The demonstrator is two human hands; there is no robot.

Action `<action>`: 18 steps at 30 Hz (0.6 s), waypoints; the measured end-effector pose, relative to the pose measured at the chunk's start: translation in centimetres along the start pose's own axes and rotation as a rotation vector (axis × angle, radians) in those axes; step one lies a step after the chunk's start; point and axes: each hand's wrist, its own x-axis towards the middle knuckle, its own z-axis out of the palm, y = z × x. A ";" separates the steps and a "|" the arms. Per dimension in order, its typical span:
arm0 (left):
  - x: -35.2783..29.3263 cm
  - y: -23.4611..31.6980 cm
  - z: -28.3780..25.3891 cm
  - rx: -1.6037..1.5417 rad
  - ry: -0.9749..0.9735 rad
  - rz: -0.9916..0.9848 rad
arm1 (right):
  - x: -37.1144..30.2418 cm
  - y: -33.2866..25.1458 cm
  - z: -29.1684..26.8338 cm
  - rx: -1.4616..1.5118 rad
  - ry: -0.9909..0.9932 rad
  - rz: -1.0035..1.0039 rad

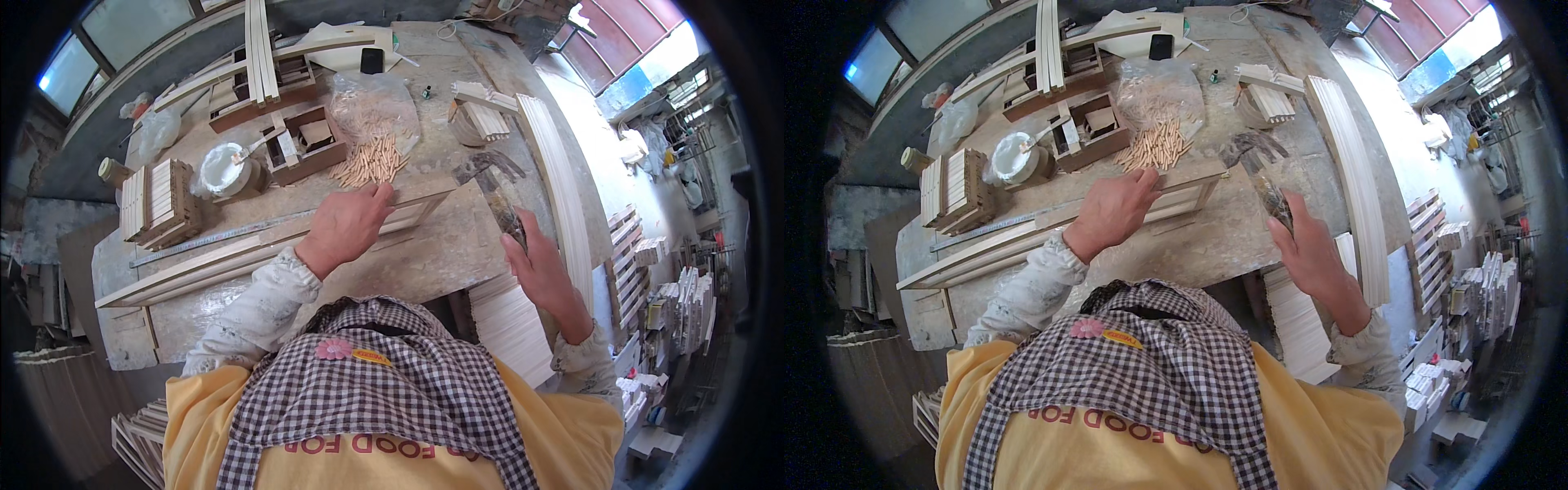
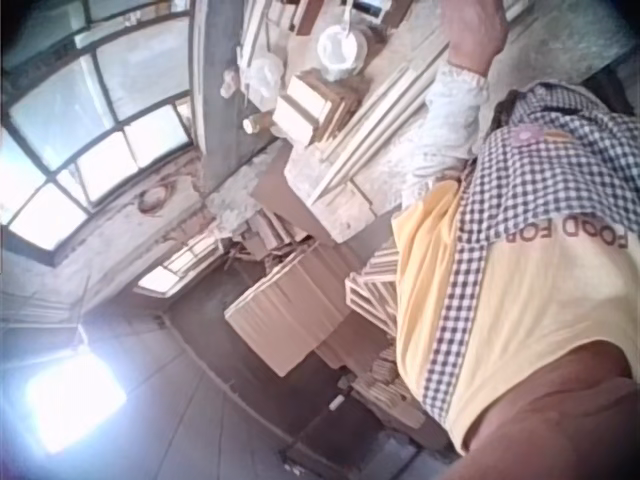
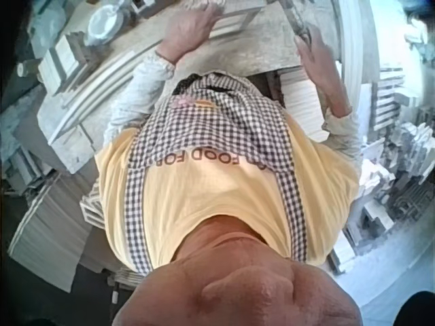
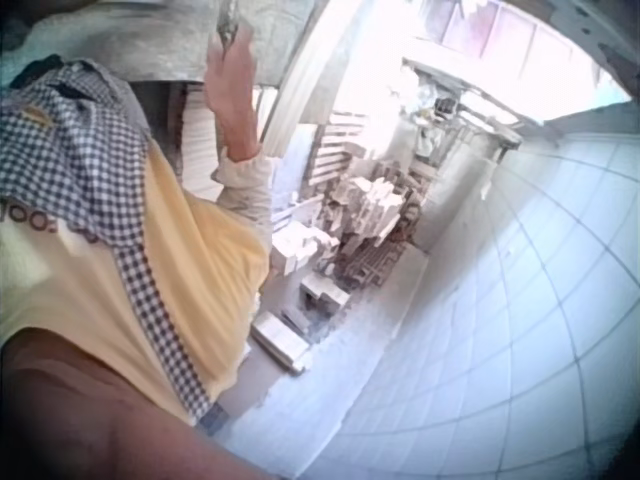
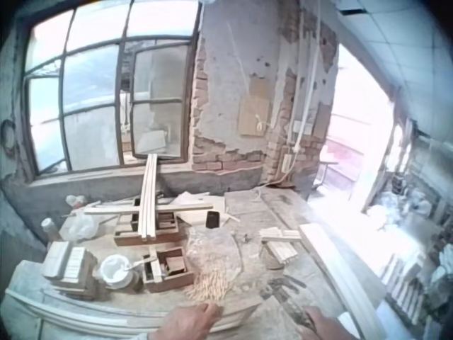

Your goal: The person assembles wooden frames by aligning and joining wooden slats with a hammer and nails. They measure the frames with a tape measure, adjust the pieces, and stack completed frames on the workbench.

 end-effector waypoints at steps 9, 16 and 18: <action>0.2 -0.3 -0.1 -0.054 0.022 -0.014 | 1.4 -2.3 -1.0 -0.169 0.008 -0.078; 0.0 0.0 -0.2 -0.056 0.008 0.005 | 0.5 -1.5 0.5 -0.233 0.081 -0.026; 0.1 -0.2 -0.2 -0.046 0.007 0.016 | 0.8 -1.2 0.1 -0.319 -0.022 -0.070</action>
